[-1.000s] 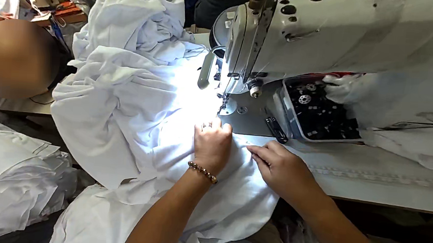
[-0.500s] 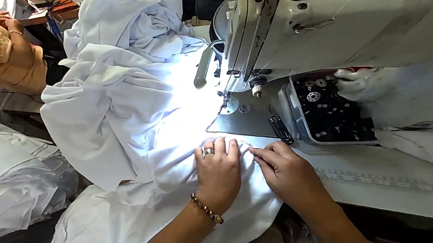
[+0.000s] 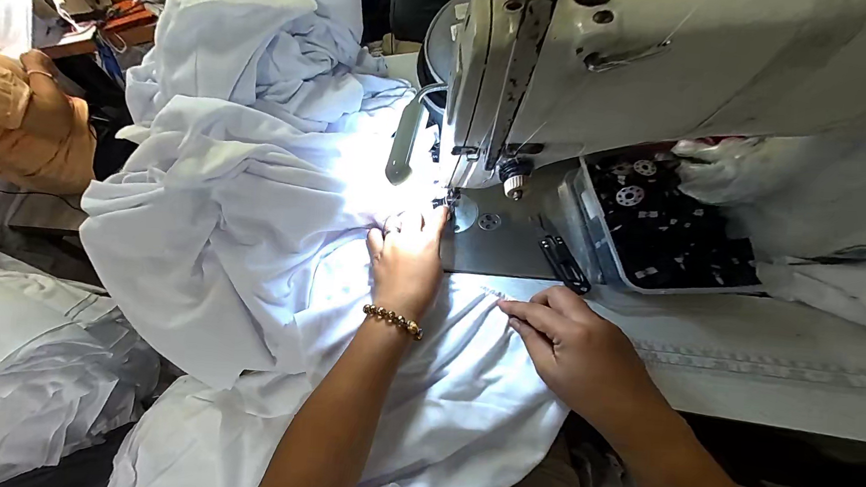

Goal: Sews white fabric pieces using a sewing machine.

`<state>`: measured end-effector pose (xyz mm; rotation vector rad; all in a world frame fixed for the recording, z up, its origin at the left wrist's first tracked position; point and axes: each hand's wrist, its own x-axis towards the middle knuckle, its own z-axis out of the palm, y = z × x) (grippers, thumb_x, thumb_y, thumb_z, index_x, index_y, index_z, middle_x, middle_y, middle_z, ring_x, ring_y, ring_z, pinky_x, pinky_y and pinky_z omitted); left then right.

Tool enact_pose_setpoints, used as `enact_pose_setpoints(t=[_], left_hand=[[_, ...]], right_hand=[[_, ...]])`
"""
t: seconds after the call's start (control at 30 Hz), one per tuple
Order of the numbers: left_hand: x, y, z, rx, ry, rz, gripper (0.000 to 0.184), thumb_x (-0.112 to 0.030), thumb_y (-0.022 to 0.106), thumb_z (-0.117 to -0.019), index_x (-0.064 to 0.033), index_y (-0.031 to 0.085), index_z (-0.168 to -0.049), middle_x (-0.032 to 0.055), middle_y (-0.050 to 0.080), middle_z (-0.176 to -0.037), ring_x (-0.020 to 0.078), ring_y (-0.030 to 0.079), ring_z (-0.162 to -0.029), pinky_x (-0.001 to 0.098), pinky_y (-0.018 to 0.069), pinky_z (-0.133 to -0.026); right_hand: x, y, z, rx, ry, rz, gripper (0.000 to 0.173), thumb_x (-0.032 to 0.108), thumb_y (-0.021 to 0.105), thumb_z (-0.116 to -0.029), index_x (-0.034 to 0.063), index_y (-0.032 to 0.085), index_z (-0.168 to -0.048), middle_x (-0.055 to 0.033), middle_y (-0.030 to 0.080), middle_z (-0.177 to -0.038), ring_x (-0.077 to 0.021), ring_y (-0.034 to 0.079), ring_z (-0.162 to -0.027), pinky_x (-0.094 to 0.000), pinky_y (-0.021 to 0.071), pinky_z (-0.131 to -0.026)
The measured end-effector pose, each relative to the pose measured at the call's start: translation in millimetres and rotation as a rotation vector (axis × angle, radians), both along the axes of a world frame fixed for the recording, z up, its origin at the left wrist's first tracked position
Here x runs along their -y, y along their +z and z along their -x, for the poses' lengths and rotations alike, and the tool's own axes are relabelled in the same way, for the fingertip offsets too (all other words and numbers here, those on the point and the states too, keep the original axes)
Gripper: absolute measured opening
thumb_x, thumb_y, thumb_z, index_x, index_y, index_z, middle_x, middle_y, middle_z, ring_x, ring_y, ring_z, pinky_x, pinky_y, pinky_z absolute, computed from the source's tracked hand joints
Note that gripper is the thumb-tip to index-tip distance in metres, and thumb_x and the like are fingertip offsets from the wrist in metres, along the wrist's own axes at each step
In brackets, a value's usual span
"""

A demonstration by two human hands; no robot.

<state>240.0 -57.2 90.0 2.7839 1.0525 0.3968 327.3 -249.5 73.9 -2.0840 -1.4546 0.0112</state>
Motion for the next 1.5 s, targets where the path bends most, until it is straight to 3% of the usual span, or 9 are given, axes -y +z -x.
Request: enact_pose_setpoints(t=[0.27,0.4,0.5,0.73,1.0,1.1,1.17,1.37,1.5], left_hand=[[-2,5,-2,-0.082,0.024,0.084,0.035,-0.022,0.055,-0.1026,-0.0336,0.068,-0.133,0.0106,0.065,-0.123,0.0345,0.058,-0.121,0.0586,0.0419,-0.094],[-4,9,3,0.001,0.003,0.113,0.028,-0.023,0.060,-0.0962,-0.0176,0.073,-0.120,0.0110,0.070,-0.114,0.0339,0.063,-0.115,0.0603,0.0419,-0.095],[-6,5,5,0.043,0.017,0.090,0.024,-0.021,0.063,-0.0937,-0.0196,0.075,-0.115,0.0102,0.070,-0.108,0.0326,0.064,-0.110,0.0598,0.0421,-0.092],[-14,12,-3,-0.131,0.008,0.127,0.036,-0.026,0.055,-0.1019,-0.0367,0.068,-0.134,0.0092,0.063,-0.121,0.0305,0.057,-0.119,0.0614,0.0357,-0.101],[-18,31,-10,-0.266,0.100,0.151,0.046,-0.022,0.046,-0.1055,-0.0221,0.050,-0.152,0.0164,0.049,-0.150,0.0401,0.039,-0.144,0.0717,0.0220,-0.113],[19,34,16,0.069,-0.018,0.009,0.027,-0.022,0.059,-0.1007,-0.0127,0.072,-0.122,0.0153,0.068,-0.117,0.0371,0.062,-0.114,0.0584,0.0456,-0.094],[50,30,36,0.114,-0.076,0.052,0.025,-0.026,0.059,-0.1024,-0.0083,0.074,-0.111,0.0140,0.069,-0.105,0.0342,0.066,-0.101,0.0523,0.0531,-0.085],[92,-7,55,-0.092,-0.008,0.021,0.052,-0.038,0.041,-0.1079,-0.0073,0.053,-0.149,0.0189,0.046,-0.156,0.0373,0.040,-0.147,0.0604,0.0300,-0.118],[99,-14,56,-0.009,0.004,-0.058,0.045,-0.034,0.051,-0.1041,-0.0172,0.060,-0.145,0.0097,0.056,-0.148,0.0363,0.049,-0.136,0.0645,0.0268,-0.113]], right_hand=[[0,0,1,-0.020,-0.004,-0.002,0.027,0.010,0.058,-0.0964,0.0082,0.078,-0.115,-0.0115,0.064,-0.094,-0.0275,0.064,-0.075,-0.0456,0.0534,-0.059],[0,1,1,-0.016,-0.013,-0.010,0.027,0.012,0.057,-0.0969,0.0082,0.078,-0.115,-0.0115,0.063,-0.093,-0.0270,0.063,-0.075,-0.0437,0.0524,-0.059],[0,1,0,-0.009,-0.006,-0.013,0.028,0.012,0.057,-0.0968,0.0088,0.078,-0.114,-0.0104,0.063,-0.093,-0.0257,0.063,-0.076,-0.0422,0.0526,-0.060],[0,1,1,-0.020,-0.013,-0.014,0.028,0.012,0.056,-0.0963,0.0092,0.078,-0.114,-0.0098,0.063,-0.092,-0.0249,0.063,-0.076,-0.0416,0.0517,-0.059],[1,3,2,-0.022,-0.012,0.008,0.027,0.011,0.058,-0.0966,0.0092,0.078,-0.115,-0.0106,0.063,-0.094,-0.0253,0.063,-0.076,-0.0414,0.0523,-0.060],[2,3,0,-0.026,-0.003,0.020,0.026,0.009,0.060,-0.0960,0.0095,0.078,-0.115,-0.0115,0.063,-0.094,-0.0267,0.063,-0.076,-0.0433,0.0517,-0.059],[1,4,0,-0.040,-0.001,0.020,0.025,0.010,0.060,-0.0957,0.0093,0.078,-0.114,-0.0113,0.063,-0.093,-0.0269,0.064,-0.076,-0.0441,0.0524,-0.060],[0,8,-4,-0.063,0.027,0.042,0.023,0.010,0.061,-0.0966,0.0083,0.078,-0.113,-0.0113,0.063,-0.096,-0.0256,0.064,-0.079,-0.0437,0.0545,-0.062],[-2,9,-6,-0.049,0.034,0.039,0.022,0.010,0.063,-0.0956,0.0087,0.079,-0.111,-0.0113,0.063,-0.097,-0.0259,0.065,-0.081,-0.0431,0.0552,-0.064]])
